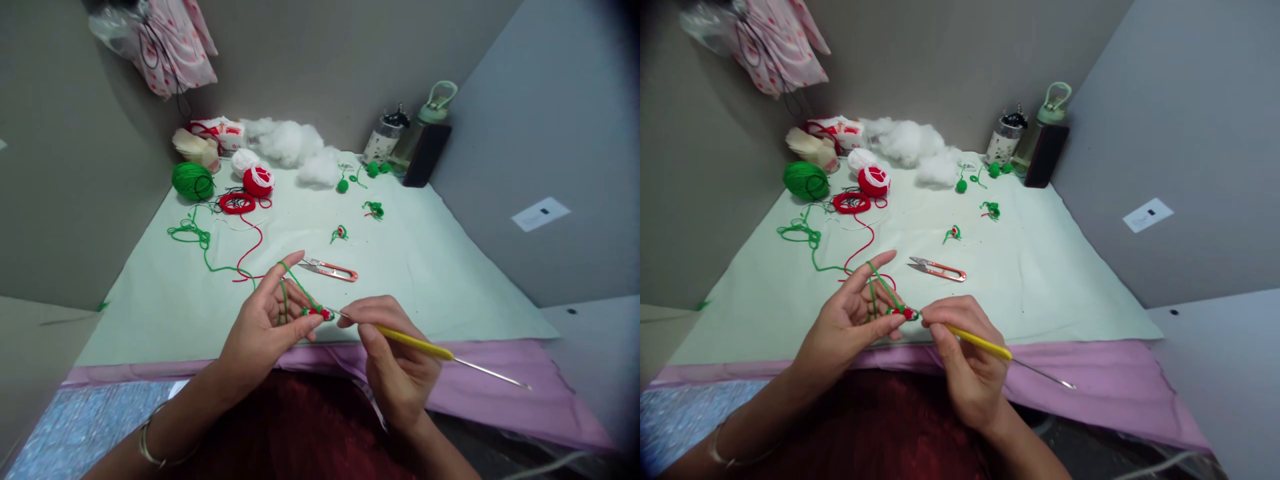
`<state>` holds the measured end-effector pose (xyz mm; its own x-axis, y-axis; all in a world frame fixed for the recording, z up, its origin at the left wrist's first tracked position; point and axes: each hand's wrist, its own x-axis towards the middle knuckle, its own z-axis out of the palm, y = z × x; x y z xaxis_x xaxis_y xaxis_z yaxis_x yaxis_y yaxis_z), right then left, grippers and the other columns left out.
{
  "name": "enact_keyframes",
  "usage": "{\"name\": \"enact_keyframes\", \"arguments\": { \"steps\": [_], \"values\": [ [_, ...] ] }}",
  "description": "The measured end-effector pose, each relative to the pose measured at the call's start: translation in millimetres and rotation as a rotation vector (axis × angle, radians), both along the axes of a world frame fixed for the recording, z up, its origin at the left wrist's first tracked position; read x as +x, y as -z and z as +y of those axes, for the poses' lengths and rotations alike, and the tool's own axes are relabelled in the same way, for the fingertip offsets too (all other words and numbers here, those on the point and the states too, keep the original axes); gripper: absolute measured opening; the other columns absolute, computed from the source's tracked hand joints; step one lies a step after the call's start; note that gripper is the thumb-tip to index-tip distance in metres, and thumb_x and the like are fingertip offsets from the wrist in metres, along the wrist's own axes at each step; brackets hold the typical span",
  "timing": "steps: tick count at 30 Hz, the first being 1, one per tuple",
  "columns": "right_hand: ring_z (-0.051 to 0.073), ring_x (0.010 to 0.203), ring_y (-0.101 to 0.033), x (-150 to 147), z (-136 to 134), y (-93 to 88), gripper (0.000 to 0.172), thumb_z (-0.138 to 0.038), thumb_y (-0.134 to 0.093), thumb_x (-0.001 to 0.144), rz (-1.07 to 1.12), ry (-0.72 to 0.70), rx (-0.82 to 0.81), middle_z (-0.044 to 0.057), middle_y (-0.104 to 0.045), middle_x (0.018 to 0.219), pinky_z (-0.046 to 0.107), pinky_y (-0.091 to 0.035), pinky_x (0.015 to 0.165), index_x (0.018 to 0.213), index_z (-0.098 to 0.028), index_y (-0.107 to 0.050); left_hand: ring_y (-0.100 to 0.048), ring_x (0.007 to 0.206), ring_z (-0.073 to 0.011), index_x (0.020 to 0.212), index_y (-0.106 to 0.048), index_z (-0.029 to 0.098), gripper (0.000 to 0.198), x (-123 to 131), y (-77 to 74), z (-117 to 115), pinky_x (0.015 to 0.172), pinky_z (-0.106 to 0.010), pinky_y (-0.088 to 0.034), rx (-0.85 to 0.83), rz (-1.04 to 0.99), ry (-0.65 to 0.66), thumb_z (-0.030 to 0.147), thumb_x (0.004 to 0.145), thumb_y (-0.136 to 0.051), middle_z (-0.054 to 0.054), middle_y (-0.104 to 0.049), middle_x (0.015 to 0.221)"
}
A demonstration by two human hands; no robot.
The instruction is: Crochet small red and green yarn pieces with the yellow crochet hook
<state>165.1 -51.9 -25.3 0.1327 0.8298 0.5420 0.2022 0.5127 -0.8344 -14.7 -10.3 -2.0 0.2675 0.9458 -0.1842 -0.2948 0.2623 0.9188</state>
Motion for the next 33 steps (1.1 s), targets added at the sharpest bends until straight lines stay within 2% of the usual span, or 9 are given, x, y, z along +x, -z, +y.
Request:
{"name": "enact_keyframes", "arguments": {
  "steps": [12, 14, 18, 21, 33],
  "values": [
    [0.017, 0.092, -0.070, 0.2, -0.4, -3.9, 0.024, -0.007, -0.062, 0.100, -0.041, -0.073, -0.021, 0.002, -0.075, 0.097, 0.032, -0.057, 0.080, 0.108, -0.024, -0.078, -0.065, 0.063, -0.0080, 0.144, -0.057, 0.024, 0.070, -1.3, -0.5, -0.1, 0.063, -0.021, -0.057, 0.062, 0.067, 0.027, 0.021, 0.081, -0.087, 0.003, -0.071, 0.089],
    [0.016, 0.093, -0.069, 0.4, -0.9, -4.1, 0.025, -0.007, -0.062, 0.100, -0.043, -0.073, -0.023, 0.002, -0.075, 0.097, 0.031, -0.057, 0.081, 0.108, -0.024, -0.078, -0.066, 0.062, -0.0082, 0.133, -0.062, 0.024, 0.057, -1.5, 0.4, 0.4, 0.061, -0.020, -0.055, 0.073, 0.081, 0.023, 0.021, 0.081, -0.087, 0.003, -0.072, 0.088],
    [0.016, 0.093, -0.069, 1.4, -1.6, -3.0, 0.025, -0.007, -0.061, 0.101, -0.048, -0.065, -0.025, 0.002, -0.075, 0.098, 0.031, -0.057, 0.082, 0.108, -0.024, -0.078, -0.067, 0.059, -0.0097, 0.093, -0.067, 0.019, 0.021, -3.4, 2.3, 0.4, 0.054, -0.020, -0.048, 0.087, 0.128, 0.057, 0.025, 0.083, -0.085, 0.001, -0.071, 0.079],
    [0.016, 0.093, -0.069, 1.6, -1.5, -2.3, 0.025, -0.008, -0.061, 0.101, -0.046, -0.064, -0.021, 0.002, -0.075, 0.098, 0.032, -0.057, 0.082, 0.108, -0.024, -0.078, -0.066, 0.059, -0.0110, 0.085, -0.068, 0.019, 0.017, -5.1, 3.0, 0.1, 0.054, -0.021, -0.045, 0.110, 0.165, 0.087, 0.028, 0.085, -0.082, 0.001, -0.069, 0.072],
    [0.016, 0.094, -0.070, 1.8, -2.5, -2.2, 0.024, -0.008, -0.061, 0.101, -0.056, -0.054, -0.023, 0.002, -0.075, 0.098, 0.030, -0.057, 0.082, 0.109, -0.023, -0.078, -0.066, 0.058, -0.0137, 0.086, -0.068, 0.019, 0.018, -5.3, 2.4, -0.5, 0.054, -0.024, -0.043, 0.106, 0.180, 0.080, 0.032, 0.084, -0.082, 0.001, -0.068, 0.067]
  ]
}}
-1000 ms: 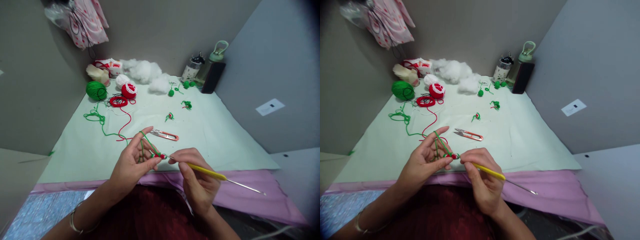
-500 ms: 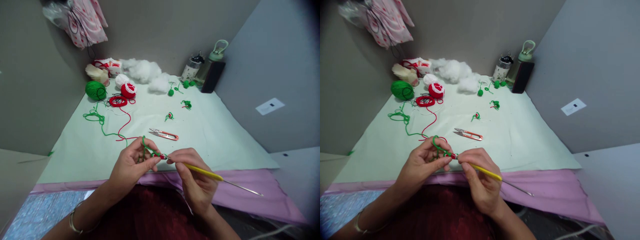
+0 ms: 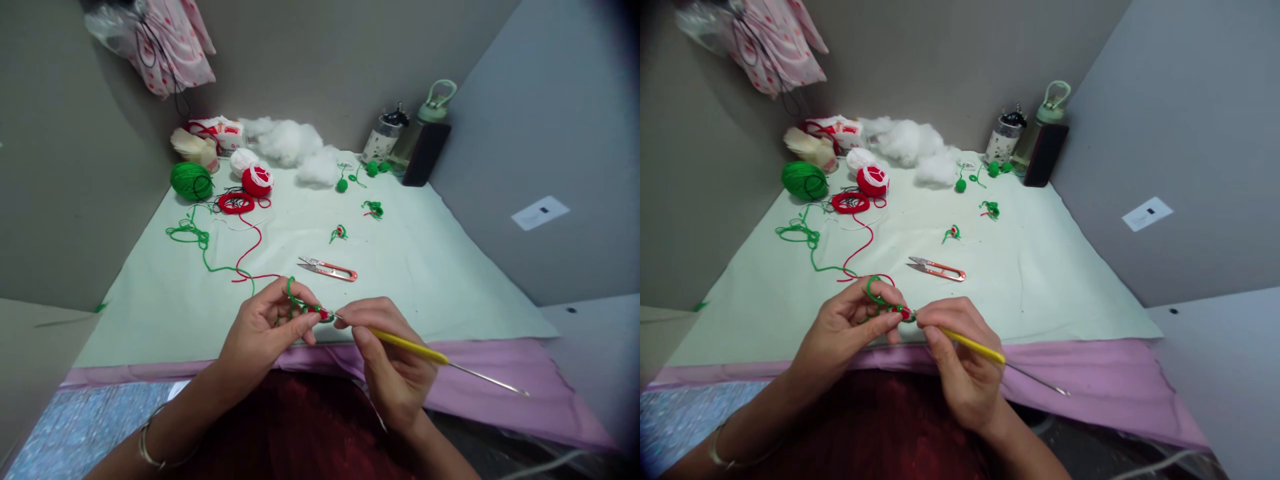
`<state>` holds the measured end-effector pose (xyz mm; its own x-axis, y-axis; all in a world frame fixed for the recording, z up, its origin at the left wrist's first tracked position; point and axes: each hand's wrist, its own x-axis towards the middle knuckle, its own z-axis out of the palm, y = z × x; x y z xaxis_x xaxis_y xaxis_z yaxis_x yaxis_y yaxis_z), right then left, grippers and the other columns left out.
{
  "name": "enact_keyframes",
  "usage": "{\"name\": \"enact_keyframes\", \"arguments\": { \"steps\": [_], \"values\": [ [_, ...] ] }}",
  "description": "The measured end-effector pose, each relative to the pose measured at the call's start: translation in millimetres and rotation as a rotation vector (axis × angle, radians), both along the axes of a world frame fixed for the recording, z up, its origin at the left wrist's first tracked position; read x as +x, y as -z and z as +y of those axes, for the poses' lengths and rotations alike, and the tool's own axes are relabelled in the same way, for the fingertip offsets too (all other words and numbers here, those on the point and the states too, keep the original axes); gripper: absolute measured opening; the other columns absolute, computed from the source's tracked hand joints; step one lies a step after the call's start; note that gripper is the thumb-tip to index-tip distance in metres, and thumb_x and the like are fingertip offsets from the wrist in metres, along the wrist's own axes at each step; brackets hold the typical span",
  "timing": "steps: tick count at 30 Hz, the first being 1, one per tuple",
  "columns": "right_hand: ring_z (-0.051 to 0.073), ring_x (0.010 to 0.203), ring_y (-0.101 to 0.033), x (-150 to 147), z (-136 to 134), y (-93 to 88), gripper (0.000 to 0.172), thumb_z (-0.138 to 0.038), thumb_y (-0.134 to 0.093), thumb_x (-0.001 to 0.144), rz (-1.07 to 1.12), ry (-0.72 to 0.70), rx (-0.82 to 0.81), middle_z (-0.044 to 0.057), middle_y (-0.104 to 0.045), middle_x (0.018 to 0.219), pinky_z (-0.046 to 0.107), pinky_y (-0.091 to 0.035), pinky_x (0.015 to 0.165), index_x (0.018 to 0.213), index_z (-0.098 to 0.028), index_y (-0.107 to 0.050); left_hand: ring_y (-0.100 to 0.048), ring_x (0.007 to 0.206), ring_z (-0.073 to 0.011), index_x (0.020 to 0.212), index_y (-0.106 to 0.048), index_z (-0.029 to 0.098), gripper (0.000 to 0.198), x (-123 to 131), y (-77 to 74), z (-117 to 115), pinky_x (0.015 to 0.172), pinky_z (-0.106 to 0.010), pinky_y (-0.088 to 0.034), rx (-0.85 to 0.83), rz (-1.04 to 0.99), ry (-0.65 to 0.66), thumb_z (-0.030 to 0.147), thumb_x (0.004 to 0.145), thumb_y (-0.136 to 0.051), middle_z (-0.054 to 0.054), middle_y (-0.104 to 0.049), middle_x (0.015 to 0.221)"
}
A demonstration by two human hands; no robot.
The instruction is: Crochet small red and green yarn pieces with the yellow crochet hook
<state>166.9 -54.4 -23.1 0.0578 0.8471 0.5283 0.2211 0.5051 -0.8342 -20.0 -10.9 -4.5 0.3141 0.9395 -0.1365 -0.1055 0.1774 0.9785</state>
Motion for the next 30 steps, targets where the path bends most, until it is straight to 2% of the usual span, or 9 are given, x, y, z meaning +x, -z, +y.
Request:
{"name": "enact_keyframes", "arguments": {
  "steps": [14, 20, 25, 30],
  "values": [
    [0.014, 0.094, -0.070, -1.1, 0.7, 0.1, 0.027, -0.006, -0.061, 0.100, -0.017, 0.012, 0.020, 0.001, -0.076, 0.099, 0.028, -0.059, 0.081, 0.111, -0.024, -0.078, -0.067, 0.061, -0.0106, 0.089, -0.071, 0.018, 0.017, 0.2, 4.4, 0.4, 0.057, -0.020, -0.044, -0.041, -0.069, 0.050, 0.030, 0.086, -0.083, 0.001, -0.069, 0.073],
    [0.014, 0.095, -0.072, -3.6, 1.8, -1.9, 0.032, -0.001, -0.061, 0.098, -0.121, 0.026, 0.108, 0.003, -0.076, 0.103, 0.027, -0.061, 0.082, 0.115, -0.022, -0.077, -0.067, 0.055, -0.0057, 0.087, -0.069, 0.017, 0.020, 2.5, 5.3, 2.2, 0.059, -0.017, -0.049, -0.136, -0.253, 0.062, 0.024, 0.083, -0.087, 0.005, -0.066, 0.079],
    [0.015, 0.092, -0.074, -4.3, 4.3, -1.1, 0.038, 0.003, -0.061, 0.095, -0.192, 0.088, 0.186, 0.004, -0.076, 0.103, 0.027, -0.062, 0.077, 0.118, -0.023, -0.076, -0.062, 0.050, -0.0035, 0.100, -0.073, 0.017, 0.028, 4.9, 9.2, 3.0, 0.055, -0.017, -0.049, -0.233, -0.367, 0.106, 0.025, 0.080, -0.091, 0.005, -0.066, 0.084],
    [0.018, 0.094, -0.074, -3.1, 6.0, -0.2, 0.036, 0.001, -0.063, 0.095, -0.176, 0.117, 0.154, 0.004, -0.078, 0.103, 0.031, -0.062, 0.080, 0.117, -0.025, -0.076, -0.058, 0.049, -0.0034, 0.109, -0.075, 0.016, 0.033, 4.4, 12.6, 3.8, 0.052, -0.017, -0.048, -0.259, -0.384, 0.117, 0.026, 0.081, -0.091, 0.004, -0.065, 0.078]
  ]
}}
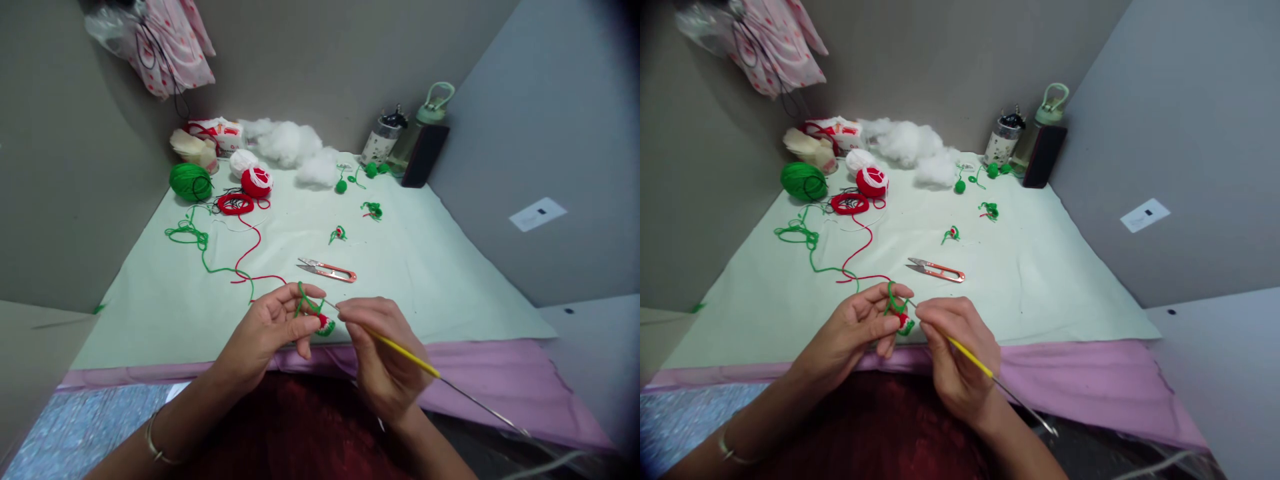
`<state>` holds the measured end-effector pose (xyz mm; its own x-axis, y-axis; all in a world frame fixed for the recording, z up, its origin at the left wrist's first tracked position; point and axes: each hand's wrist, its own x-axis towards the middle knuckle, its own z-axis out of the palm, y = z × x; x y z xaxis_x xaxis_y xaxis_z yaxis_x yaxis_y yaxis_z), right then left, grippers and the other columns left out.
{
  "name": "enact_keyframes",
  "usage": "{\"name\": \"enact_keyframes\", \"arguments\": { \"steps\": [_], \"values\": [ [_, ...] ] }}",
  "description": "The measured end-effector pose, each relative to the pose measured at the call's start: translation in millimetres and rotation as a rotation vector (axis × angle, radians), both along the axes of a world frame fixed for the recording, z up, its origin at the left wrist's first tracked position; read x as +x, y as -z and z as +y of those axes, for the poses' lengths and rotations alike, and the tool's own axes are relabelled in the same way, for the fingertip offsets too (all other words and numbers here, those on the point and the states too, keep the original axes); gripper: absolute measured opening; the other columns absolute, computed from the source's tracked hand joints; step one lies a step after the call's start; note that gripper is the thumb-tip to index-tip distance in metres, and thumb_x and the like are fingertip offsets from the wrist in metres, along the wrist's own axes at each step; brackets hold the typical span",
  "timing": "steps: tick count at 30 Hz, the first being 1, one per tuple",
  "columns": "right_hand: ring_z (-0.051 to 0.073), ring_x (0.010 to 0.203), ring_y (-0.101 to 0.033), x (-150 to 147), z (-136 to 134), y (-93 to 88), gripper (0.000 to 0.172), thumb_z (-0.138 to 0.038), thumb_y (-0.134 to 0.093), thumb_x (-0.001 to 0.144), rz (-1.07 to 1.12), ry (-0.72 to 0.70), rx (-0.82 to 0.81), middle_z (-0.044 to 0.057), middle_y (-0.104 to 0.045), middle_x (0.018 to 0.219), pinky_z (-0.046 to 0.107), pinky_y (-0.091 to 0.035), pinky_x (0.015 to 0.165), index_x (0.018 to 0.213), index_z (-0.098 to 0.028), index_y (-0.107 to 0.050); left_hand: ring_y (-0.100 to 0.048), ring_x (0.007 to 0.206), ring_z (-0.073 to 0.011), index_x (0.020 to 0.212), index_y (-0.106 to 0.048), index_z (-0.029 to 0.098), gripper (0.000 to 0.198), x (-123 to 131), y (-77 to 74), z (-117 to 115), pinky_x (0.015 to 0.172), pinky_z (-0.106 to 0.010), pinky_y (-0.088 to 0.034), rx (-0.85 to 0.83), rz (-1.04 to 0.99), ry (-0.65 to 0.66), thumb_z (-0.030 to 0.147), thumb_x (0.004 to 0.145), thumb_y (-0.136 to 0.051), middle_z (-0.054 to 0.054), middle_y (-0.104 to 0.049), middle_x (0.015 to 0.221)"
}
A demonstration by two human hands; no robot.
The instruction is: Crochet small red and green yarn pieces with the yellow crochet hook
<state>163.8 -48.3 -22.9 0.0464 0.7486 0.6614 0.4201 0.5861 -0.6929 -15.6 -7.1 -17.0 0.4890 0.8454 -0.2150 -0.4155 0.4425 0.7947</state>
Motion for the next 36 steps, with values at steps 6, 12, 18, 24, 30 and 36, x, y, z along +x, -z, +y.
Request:
{"name": "enact_keyframes", "arguments": {
  "steps": [6, 12, 18, 24, 30, 36],
  "values": [
    [0.018, 0.090, -0.073, -1.6, 1.5, -1.2, 0.033, -0.001, -0.062, 0.096, 0.048, 0.045, -0.017, 0.003, -0.078, 0.096, 0.033, -0.061, 0.077, 0.110, -0.026, -0.078, -0.061, 0.049, -0.0030, 0.099, -0.076, 0.017, 0.025, -1.1, 0.2, -0.4, 0.053, -0.018, -0.052, 0.013, 0.038, -0.071, 0.027, 0.082, -0.091, 0.003, -0.067, 0.085],
    [0.019, 0.093, -0.073, 0.4, 1.2, -1.0, 0.037, 0.001, -0.063, 0.096, 0.021, 0.073, 0.027, 0.005, -0.078, 0.100, 0.034, -0.060, 0.079, 0.115, -0.027, -0.078, -0.058, 0.048, -0.0038, 0.101, -0.077, 0.017, 0.026, -2.0, 2.7, -0.3, 0.052, -0.020, -0.050, 0.024, 0.077, -0.072, 0.027, 0.081, -0.091, 0.004, -0.066, 0.082],
    [0.018, 0.077, -0.068, 6.7, 9.5, -4.0, 0.022, -0.011, -0.063, 0.101, 0.326, 0.024, -0.111, 0.002, -0.073, 0.087, 0.035, -0.055, 0.070, 0.102, -0.025, -0.080, -0.060, 0.054, -0.0080, 0.106, -0.082, 0.017, 0.029, -4.4, 0.5, -1.3, 0.054, -0.022, -0.046, 0.017, 0.130, -0.061, 0.031, 0.082, -0.090, 0.003, -0.065, 0.074],
    [0.019, 0.083, -0.069, 5.5, 3.5, -2.1, 0.023, -0.010, -0.064, 0.099, 0.270, -0.014, -0.099, 0.003, -0.074, 0.089, 0.034, -0.056, 0.072, 0.104, -0.026, -0.080, -0.058, 0.052, -0.0084, 0.099, -0.081, 0.017, 0.024, -3.1, -2.5, -0.8, 0.054, -0.023, -0.045, 0.012, 0.108, -0.074, 0.032, 0.082, -0.089, 0.004, -0.062, 0.068],
    [0.019, 0.090, -0.070, 3.7, -1.7, -1.1, 0.025, -0.007, -0.064, 0.098, 0.193, -0.054, -0.114, 0.003, -0.076, 0.095, 0.034, -0.058, 0.079, 0.107, -0.025, -0.079, -0.058, 0.051, -0.0082, 0.099, -0.080, 0.017, 0.025, -3.2, -3.0, -1.0, 0.053, -0.024, -0.045, 0.018, 0.100, -0.070, 0.032, 0.081, -0.088, 0.004, -0.064, 0.071],
    [0.018, 0.091, -0.070, 3.1, 0.4, -3.0, 0.026, -0.006, -0.063, 0.099, 0.137, -0.052, -0.107, 0.003, -0.076, 0.097, 0.033, -0.058, 0.080, 0.108, -0.025, -0.079, -0.059, 0.052, -0.0087, 0.101, -0.080, 0.018, 0.023, -4.1, -3.3, -0.4, 0.054, -0.023, -0.045, 0.022, 0.108, -0.057, 0.032, 0.084, -0.087, 0.004, -0.064, 0.069]
  ]
}}
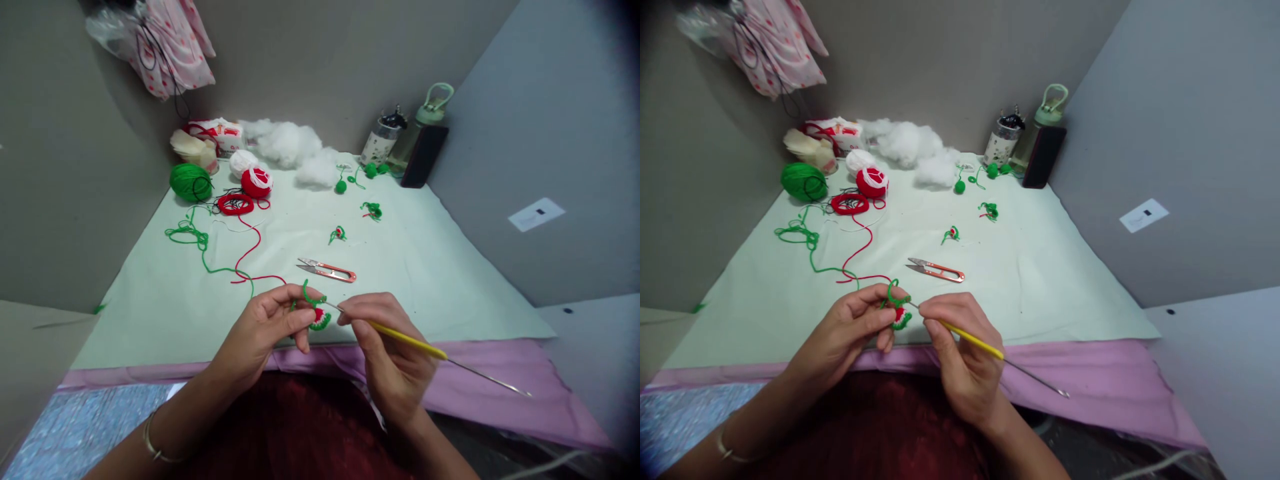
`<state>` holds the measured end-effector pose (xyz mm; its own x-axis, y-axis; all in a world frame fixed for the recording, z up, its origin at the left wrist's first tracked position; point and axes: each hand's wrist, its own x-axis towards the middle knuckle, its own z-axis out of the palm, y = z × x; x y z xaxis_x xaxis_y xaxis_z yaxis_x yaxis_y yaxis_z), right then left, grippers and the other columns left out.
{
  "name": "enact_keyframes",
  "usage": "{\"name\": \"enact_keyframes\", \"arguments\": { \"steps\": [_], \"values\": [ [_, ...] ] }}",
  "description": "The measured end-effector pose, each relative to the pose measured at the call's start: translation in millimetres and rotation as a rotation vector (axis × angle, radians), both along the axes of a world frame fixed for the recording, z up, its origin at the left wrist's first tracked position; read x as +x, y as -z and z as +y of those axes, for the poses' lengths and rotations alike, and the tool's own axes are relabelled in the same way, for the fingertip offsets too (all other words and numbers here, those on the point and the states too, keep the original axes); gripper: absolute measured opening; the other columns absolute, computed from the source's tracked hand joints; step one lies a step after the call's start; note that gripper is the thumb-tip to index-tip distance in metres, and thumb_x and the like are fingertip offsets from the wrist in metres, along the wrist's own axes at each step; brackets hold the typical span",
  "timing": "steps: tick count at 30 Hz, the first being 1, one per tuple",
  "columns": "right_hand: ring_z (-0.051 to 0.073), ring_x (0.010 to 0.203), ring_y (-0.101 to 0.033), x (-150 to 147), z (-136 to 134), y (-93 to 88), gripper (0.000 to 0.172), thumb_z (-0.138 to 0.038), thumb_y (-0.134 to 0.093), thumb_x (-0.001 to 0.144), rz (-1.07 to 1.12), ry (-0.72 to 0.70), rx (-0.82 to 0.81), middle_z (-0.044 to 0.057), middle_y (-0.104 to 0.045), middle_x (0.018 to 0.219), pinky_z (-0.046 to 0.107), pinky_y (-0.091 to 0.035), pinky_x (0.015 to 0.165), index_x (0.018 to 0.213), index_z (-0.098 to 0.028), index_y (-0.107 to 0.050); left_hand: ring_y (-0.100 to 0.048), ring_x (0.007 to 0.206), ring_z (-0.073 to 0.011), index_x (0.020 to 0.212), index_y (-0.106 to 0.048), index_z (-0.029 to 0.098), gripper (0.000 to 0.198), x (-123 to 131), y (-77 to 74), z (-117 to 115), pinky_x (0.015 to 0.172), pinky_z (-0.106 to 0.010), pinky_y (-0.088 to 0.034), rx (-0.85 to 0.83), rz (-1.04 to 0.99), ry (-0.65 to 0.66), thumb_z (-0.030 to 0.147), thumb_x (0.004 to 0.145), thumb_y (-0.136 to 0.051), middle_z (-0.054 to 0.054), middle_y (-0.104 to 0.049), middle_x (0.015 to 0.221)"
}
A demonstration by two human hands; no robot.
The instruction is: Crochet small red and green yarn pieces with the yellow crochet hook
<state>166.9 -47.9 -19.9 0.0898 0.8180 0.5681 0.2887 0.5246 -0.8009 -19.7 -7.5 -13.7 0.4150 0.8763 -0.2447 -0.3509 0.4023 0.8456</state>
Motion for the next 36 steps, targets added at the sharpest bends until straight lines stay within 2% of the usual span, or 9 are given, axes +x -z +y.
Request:
{"name": "enact_keyframes", "arguments": {
  "steps": [7, 11, 13, 17, 21, 25, 32, 36],
  "values": [
    [0.018, 0.091, -0.071, -3.2, 2.4, 0.4, 0.026, -0.007, -0.065, 0.099, 0.043, -0.042, -0.004, 0.003, -0.076, 0.095, 0.033, -0.060, 0.078, 0.108, -0.026, -0.080, -0.058, 0.054, -0.0079, 0.104, -0.081, 0.018, 0.027, 0.1, 0.4, -0.9, 0.055, -0.023, -0.046, 0.015, 0.013, 0.040, 0.033, 0.083, -0.088, 0.001, -0.069, 0.077],
    [0.018, 0.092, -0.072, -4.6, 8.2, 2.9, 0.024, -0.010, -0.067, 0.099, 0.137, -0.135, -0.060, 0.002, -0.077, 0.095, 0.033, -0.061, 0.080, 0.107, -0.028, -0.081, -0.058, 0.055, -0.0064, 0.118, -0.081, 0.020, 0.037, 0.0, 0.9, -0.6, 0.055, -0.020, -0.048, 0.011, -0.026, 0.063, 0.028, 0.083, -0.089, 0.004, -0.066, 0.076],
    [0.017, 0.091, -0.072, -4.7, 10.6, 4.5, 0.022, -0.012, -0.069, 0.099, 0.190, -0.173, -0.078, 0.002, -0.077, 0.095, 0.032, -0.061, 0.080, 0.106, -0.029, -0.082, -0.057, 0.052, -0.0051, 0.134, -0.074, 0.024, 0.056, -0.3, 1.6, -0.3, 0.052, -0.019, -0.047, -0.009, -0.062, 0.051, 0.025, 0.081, -0.091, 0.005, -0.065, 0.078],
    [0.016, 0.088, -0.072, -4.0, 12.1, 5.3, 0.019, -0.017, -0.071, 0.099, 0.229, -0.220, -0.111, 0.003, -0.076, 0.095, 0.031, -0.061, 0.077, 0.105, -0.030, -0.084, -0.051, 0.045, -0.0023, 0.161, -0.048, 0.029, 0.093, -1.7, 1.9, 0.5, 0.044, -0.016, -0.043, -0.033, -0.085, 0.049, 0.020, 0.079, -0.092, 0.007, -0.067, 0.081],
    [0.018, 0.086, -0.073, -4.4, 12.1, 4.1, 0.015, -0.022, -0.073, 0.098, 0.193, -0.251, -0.142, 0.005, -0.077, 0.096, 0.032, -0.062, 0.075, 0.104, -0.030, -0.085, -0.047, 0.042, -0.0015, 0.169, -0.032, 0.026, 0.112, -2.5, -1.6, 2.0, 0.041, -0.014, -0.039, -0.034, -0.090, 0.084, 0.018, 0.076, -0.094, 0.007, -0.067, 0.077],
    [0.018, 0.090, -0.073, -7.0, 13.3, 7.1, 0.017, -0.019, -0.071, 0.099, 0.230, -0.215, -0.134, 0.004, -0.078, 0.095, 0.033, -0.062, 0.078, 0.103, -0.030, -0.084, -0.046, 0.044, -0.0024, 0.171, -0.025, 0.026, 0.123, -1.8, -4.8, 2.9, 0.040, -0.013, -0.039, -0.053, -0.062, 0.085, 0.017, 0.072, -0.097, 0.008, -0.067, 0.075],
    [0.017, 0.090, -0.072, -14.7, 8.1, 13.5, 0.028, -0.009, -0.068, 0.099, 0.222, -0.040, -0.067, 0.002, -0.077, 0.099, 0.031, -0.059, 0.079, 0.107, -0.031, -0.083, -0.049, 0.043, -0.0020, 0.165, -0.038, 0.025, 0.110, -0.9, 0.2, 1.6, 0.040, -0.014, -0.039, -0.035, -0.065, 0.081, 0.018, 0.073, -0.097, 0.007, -0.068, 0.079],
    [0.017, 0.090, -0.071, -16.4, 6.1, 13.8, 0.032, -0.007, -0.065, 0.099, 0.191, 0.023, -0.031, 0.002, -0.076, 0.100, 0.031, -0.058, 0.078, 0.111, -0.032, -0.082, -0.049, 0.042, -0.0004, 0.147, -0.058, 0.025, 0.078, 0.4, 4.0, -1.5, 0.041, -0.013, -0.038, -0.014, -0.079, 0.111, 0.023, 0.078, -0.095, 0.007, -0.066, 0.079]
  ]
}}
